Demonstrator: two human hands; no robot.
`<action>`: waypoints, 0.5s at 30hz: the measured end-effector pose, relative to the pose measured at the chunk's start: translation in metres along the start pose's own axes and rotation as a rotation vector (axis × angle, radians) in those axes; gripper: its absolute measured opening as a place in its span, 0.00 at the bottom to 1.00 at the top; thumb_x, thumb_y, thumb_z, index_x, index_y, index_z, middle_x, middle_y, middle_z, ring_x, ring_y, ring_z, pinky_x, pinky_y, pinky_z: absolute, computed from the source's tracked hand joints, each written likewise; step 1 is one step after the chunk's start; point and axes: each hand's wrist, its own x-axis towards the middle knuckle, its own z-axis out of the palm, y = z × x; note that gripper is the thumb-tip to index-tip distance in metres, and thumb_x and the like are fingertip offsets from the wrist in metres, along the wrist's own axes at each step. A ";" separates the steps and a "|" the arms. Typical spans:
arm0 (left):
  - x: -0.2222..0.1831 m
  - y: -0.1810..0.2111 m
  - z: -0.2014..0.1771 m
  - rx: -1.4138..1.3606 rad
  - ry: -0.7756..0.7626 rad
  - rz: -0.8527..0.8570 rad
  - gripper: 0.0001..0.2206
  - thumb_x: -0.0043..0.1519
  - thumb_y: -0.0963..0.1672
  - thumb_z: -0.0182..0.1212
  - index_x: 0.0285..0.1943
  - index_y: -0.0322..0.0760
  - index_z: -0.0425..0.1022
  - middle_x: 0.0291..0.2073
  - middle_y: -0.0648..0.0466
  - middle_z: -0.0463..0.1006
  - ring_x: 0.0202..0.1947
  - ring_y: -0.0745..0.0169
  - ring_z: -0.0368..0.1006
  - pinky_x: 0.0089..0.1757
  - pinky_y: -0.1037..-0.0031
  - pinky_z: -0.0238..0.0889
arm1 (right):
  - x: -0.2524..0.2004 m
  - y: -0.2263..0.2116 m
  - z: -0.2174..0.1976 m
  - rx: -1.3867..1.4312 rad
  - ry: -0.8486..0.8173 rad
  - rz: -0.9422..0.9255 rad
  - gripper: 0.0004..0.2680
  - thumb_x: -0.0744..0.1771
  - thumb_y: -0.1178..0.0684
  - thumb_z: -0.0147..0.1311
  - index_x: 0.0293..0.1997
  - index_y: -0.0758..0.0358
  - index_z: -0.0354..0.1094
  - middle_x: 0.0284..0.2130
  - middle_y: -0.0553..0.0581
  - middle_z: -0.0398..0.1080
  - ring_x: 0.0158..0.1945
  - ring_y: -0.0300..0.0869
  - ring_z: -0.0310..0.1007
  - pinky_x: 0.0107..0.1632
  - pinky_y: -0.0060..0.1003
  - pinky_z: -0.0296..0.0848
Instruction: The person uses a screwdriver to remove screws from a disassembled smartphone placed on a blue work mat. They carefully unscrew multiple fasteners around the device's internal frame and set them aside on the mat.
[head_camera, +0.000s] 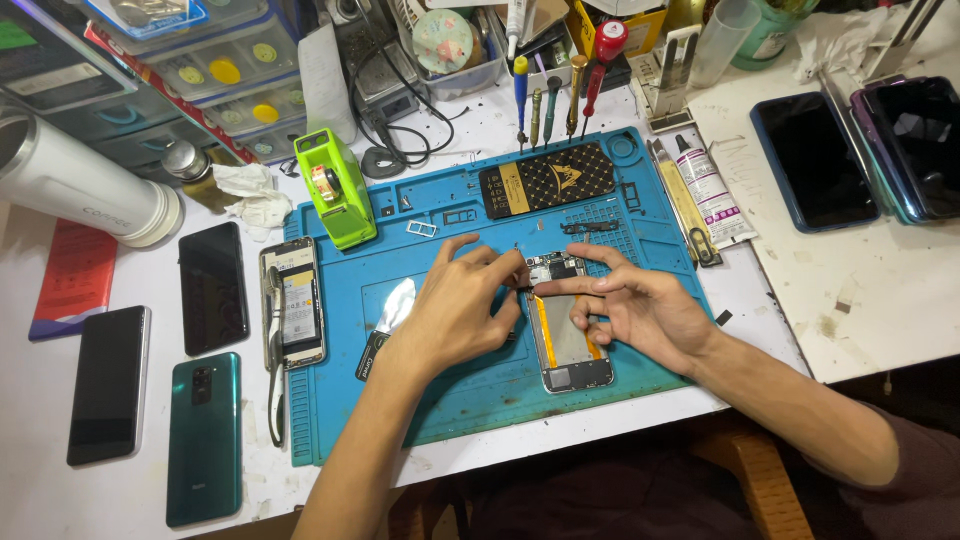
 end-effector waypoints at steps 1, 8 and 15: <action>0.000 -0.001 0.001 0.000 0.001 0.001 0.09 0.52 0.39 0.59 0.40 0.38 0.79 0.27 0.43 0.83 0.42 0.46 0.82 0.66 0.48 0.49 | -0.001 -0.001 0.000 -0.001 0.000 -0.001 0.28 0.62 0.53 0.47 0.72 0.63 0.45 0.62 0.83 0.61 0.36 0.48 0.67 0.29 0.37 0.65; -0.002 -0.007 0.007 -0.010 0.024 0.017 0.11 0.52 0.38 0.58 0.42 0.37 0.78 0.29 0.44 0.83 0.43 0.48 0.81 0.66 0.48 0.49 | -0.001 -0.001 0.001 -0.055 -0.006 -0.006 0.28 0.62 0.51 0.47 0.72 0.62 0.47 0.56 0.76 0.63 0.36 0.48 0.65 0.30 0.37 0.65; -0.003 -0.005 0.006 0.023 0.010 0.125 0.10 0.53 0.38 0.59 0.42 0.37 0.81 0.35 0.47 0.81 0.45 0.48 0.75 0.63 0.47 0.54 | -0.014 -0.002 -0.003 -0.541 -0.004 -0.151 0.27 0.59 0.51 0.57 0.64 0.73 0.60 0.44 0.71 0.71 0.35 0.50 0.71 0.33 0.40 0.72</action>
